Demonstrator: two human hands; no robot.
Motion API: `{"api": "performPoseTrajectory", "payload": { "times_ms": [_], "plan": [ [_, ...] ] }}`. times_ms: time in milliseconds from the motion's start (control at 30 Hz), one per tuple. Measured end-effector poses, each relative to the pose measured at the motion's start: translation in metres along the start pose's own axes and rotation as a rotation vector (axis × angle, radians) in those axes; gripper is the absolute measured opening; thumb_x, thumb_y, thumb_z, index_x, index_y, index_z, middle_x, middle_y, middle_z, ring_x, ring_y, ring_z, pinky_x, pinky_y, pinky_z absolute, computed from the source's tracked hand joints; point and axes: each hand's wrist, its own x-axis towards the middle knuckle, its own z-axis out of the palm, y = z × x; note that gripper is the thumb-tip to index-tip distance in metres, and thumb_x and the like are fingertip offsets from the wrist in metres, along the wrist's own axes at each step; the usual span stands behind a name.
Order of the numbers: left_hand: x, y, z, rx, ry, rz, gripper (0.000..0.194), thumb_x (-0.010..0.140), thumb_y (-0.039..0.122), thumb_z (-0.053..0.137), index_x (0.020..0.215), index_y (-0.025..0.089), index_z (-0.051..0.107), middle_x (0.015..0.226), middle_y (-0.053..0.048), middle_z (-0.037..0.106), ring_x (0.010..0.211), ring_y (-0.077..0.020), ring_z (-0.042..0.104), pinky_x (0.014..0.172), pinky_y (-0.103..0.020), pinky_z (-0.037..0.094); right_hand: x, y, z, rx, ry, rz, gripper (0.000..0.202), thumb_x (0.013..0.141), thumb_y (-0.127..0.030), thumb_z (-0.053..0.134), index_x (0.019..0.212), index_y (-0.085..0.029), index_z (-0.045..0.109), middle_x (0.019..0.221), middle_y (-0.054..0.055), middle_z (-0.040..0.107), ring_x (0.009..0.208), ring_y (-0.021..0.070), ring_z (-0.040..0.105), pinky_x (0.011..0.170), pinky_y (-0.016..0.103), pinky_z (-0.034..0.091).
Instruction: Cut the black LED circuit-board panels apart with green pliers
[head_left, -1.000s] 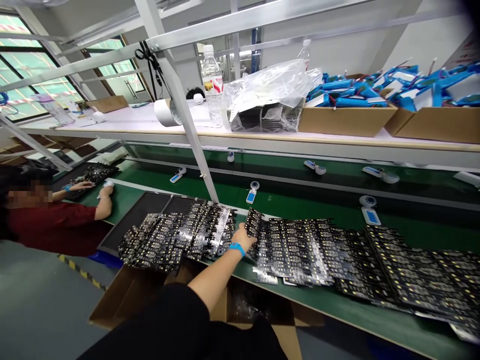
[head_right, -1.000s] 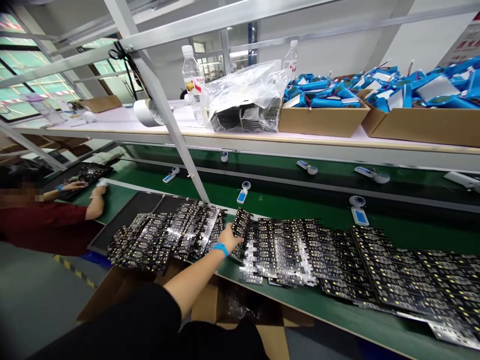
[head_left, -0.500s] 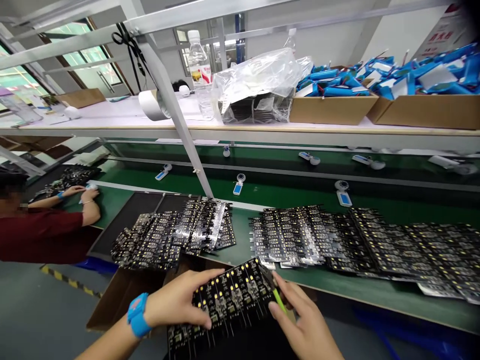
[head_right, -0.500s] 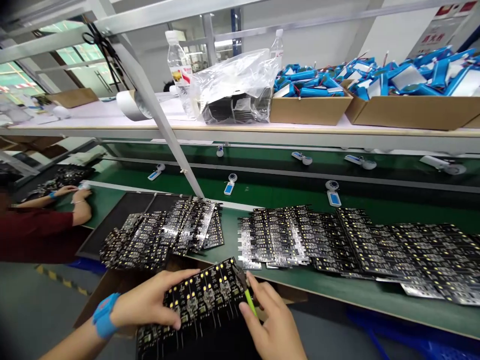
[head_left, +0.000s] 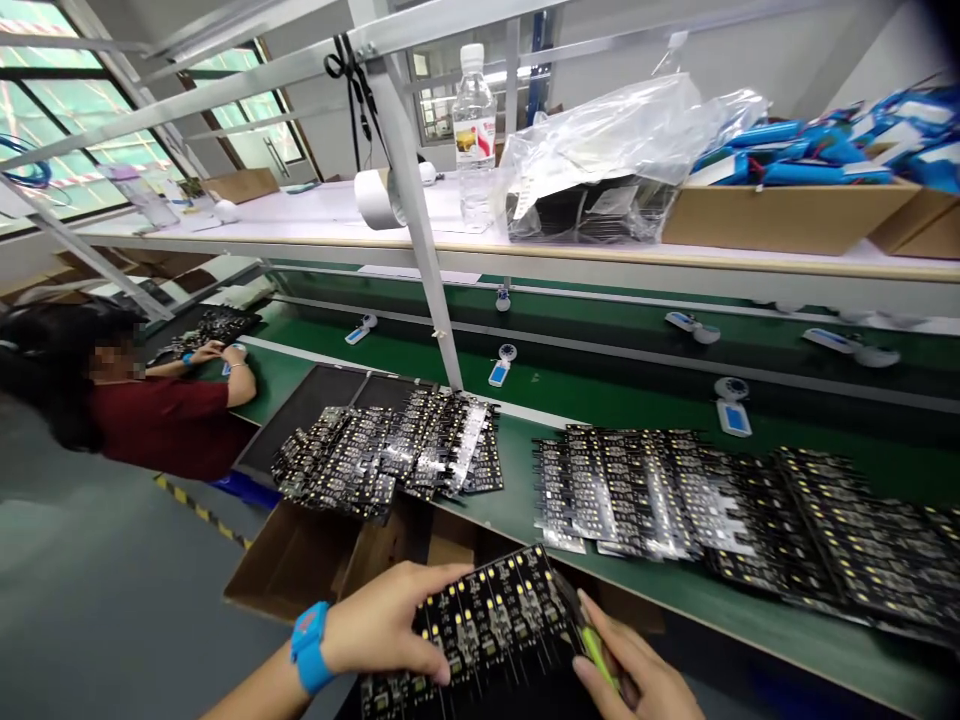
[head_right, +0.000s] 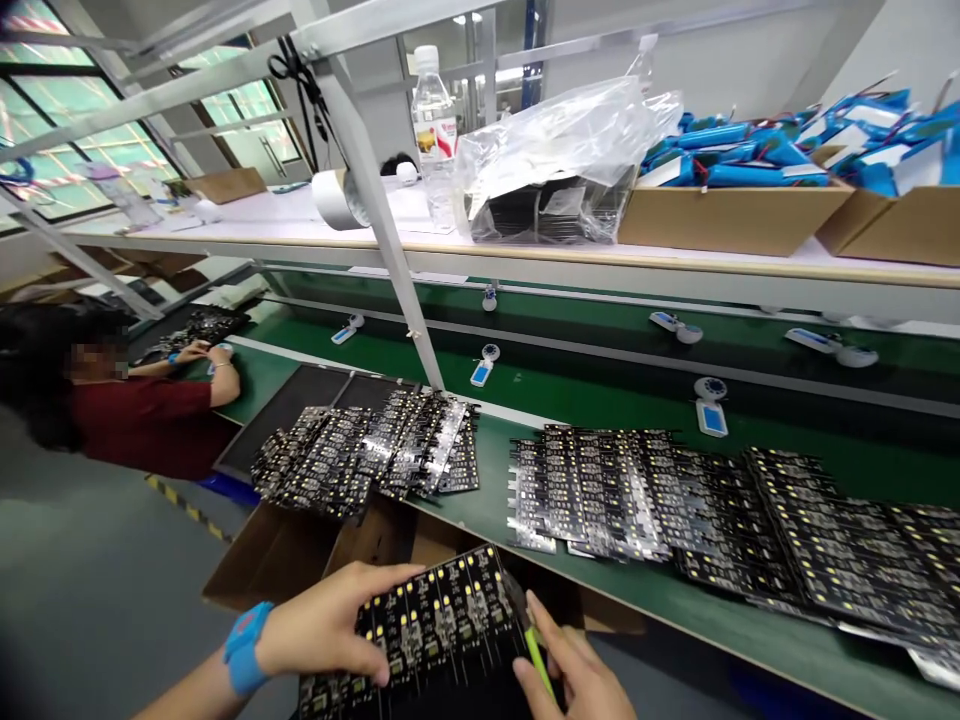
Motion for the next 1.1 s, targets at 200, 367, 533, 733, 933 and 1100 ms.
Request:
{"api": "performPoseTrajectory", "payload": {
  "times_ms": [200, 367, 533, 733, 933, 1100],
  "plan": [
    [0.001, -0.006, 0.006, 0.032, -0.005, -0.087, 0.090, 0.064, 0.041, 0.089, 0.145, 0.038, 0.048, 0.137, -0.002, 0.064, 0.119, -0.0336, 0.062, 0.101, -0.038, 0.047, -0.013, -0.006, 0.000, -0.215, 0.082, 0.098, 0.052, 0.093, -0.046, 0.045, 0.143, -0.031, 0.047, 0.101, 0.009, 0.074, 0.089, 0.0295, 0.072, 0.077, 0.042, 0.061],
    [0.002, -0.012, 0.010, 0.059, 0.025, -0.251, 0.091, 0.060, 0.039, 0.091, 0.142, 0.038, 0.051, 0.137, -0.003, 0.064, 0.122, -0.0353, 0.058, 0.105, -0.042, 0.043, -0.027, -0.004, -0.012, 0.219, -0.085, 0.071, 0.050, 0.093, -0.044, 0.051, 0.140, -0.027, 0.053, 0.130, 0.006, 0.068, 0.119, 0.0230, 0.063, 0.101, 0.032, 0.051],
    [0.005, -0.021, 0.014, 0.009, -0.005, -0.265, 0.089, 0.061, 0.040, 0.090, 0.142, 0.037, 0.052, 0.140, -0.003, 0.061, 0.127, -0.0366, 0.054, 0.108, -0.045, 0.040, -0.045, 0.005, -0.002, -0.288, 0.029, 0.171, 0.049, 0.094, -0.036, 0.045, 0.142, -0.032, 0.049, 0.105, 0.009, 0.074, 0.088, 0.0273, 0.071, 0.079, 0.038, 0.059],
    [0.014, -0.042, 0.006, -0.174, 0.125, -0.186, 0.071, 0.068, 0.040, 0.087, 0.133, 0.031, 0.060, 0.136, -0.004, 0.065, 0.125, -0.0316, 0.057, 0.109, -0.041, 0.041, -0.028, 0.030, 0.003, -0.357, 0.086, 0.196, 0.052, 0.082, -0.023, 0.055, 0.134, -0.032, 0.059, 0.094, 0.010, 0.070, 0.087, 0.0316, 0.067, 0.075, 0.043, 0.055],
    [0.024, -0.045, 0.001, -0.762, 0.779, -0.267, 0.038, 0.077, 0.050, 0.075, 0.103, 0.023, 0.067, 0.097, -0.001, 0.078, 0.087, -0.0234, 0.072, 0.080, -0.033, 0.057, -0.013, 0.017, 0.001, -0.021, 0.137, 0.204, 0.050, 0.093, -0.042, 0.049, 0.141, -0.026, 0.052, 0.113, 0.007, 0.073, 0.099, 0.0211, 0.070, 0.084, 0.031, 0.057],
    [0.038, -0.020, 0.045, -0.745, 0.611, -0.329, 0.056, 0.083, 0.070, 0.052, 0.057, 0.022, 0.062, 0.050, -0.001, 0.065, 0.038, -0.0148, 0.053, 0.044, -0.029, 0.049, -0.006, -0.042, -0.001, 0.704, 0.199, 0.153, 0.062, 0.094, -0.051, 0.052, 0.148, -0.023, 0.038, 0.154, 0.005, 0.044, 0.141, 0.0200, 0.040, 0.119, 0.039, 0.031]
  ]
}}
